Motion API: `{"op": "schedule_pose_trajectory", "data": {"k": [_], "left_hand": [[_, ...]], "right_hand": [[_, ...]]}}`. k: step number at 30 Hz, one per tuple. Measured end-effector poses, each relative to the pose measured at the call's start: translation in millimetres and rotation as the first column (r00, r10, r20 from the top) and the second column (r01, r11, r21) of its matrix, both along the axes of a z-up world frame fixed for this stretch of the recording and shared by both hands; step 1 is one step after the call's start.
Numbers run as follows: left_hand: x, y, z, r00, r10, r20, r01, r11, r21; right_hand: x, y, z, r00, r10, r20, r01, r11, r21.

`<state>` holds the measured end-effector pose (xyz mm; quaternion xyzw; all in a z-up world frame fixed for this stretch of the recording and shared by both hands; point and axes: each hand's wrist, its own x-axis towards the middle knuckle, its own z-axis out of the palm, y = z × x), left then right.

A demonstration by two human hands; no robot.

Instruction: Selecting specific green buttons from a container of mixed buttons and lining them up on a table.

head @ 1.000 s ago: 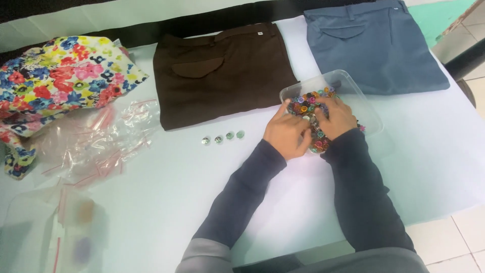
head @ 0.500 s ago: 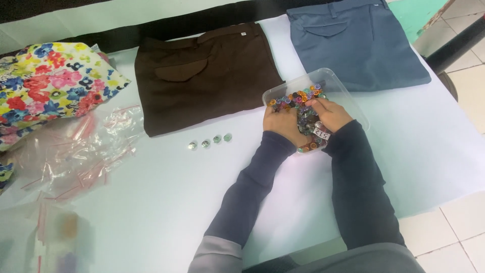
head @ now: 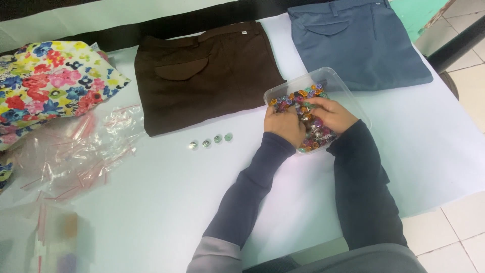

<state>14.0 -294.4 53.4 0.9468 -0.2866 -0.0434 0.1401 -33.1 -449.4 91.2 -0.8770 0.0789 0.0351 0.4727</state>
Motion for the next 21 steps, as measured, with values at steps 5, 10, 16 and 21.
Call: {"op": "schedule_pose_trajectory", "data": {"k": [5, 10, 16, 21], "left_hand": [[-9, 6, 15, 1.0, -0.009, -0.008, 0.009, 1.0, -0.015], [-11, 7, 19, 1.0, -0.013, -0.001, 0.013, 1.0, -0.011], [-14, 5, 12, 1.0, -0.002, 0.028, 0.004, 0.999, -0.055], [-17, 4, 15, 0.996, 0.031, 0.081, -0.023, 0.995, -0.098]], "right_hand": [[-7, 6, 7, 1.0, -0.021, -0.002, 0.021, 0.983, 0.18], [-9, 15, 23, 0.999, -0.048, -0.001, 0.045, 0.926, 0.375], [0, -1, 2, 0.996, -0.062, 0.07, 0.027, 0.906, 0.423], [3, -3, 0, 0.994, -0.07, 0.086, 0.026, 0.902, 0.431]]}}
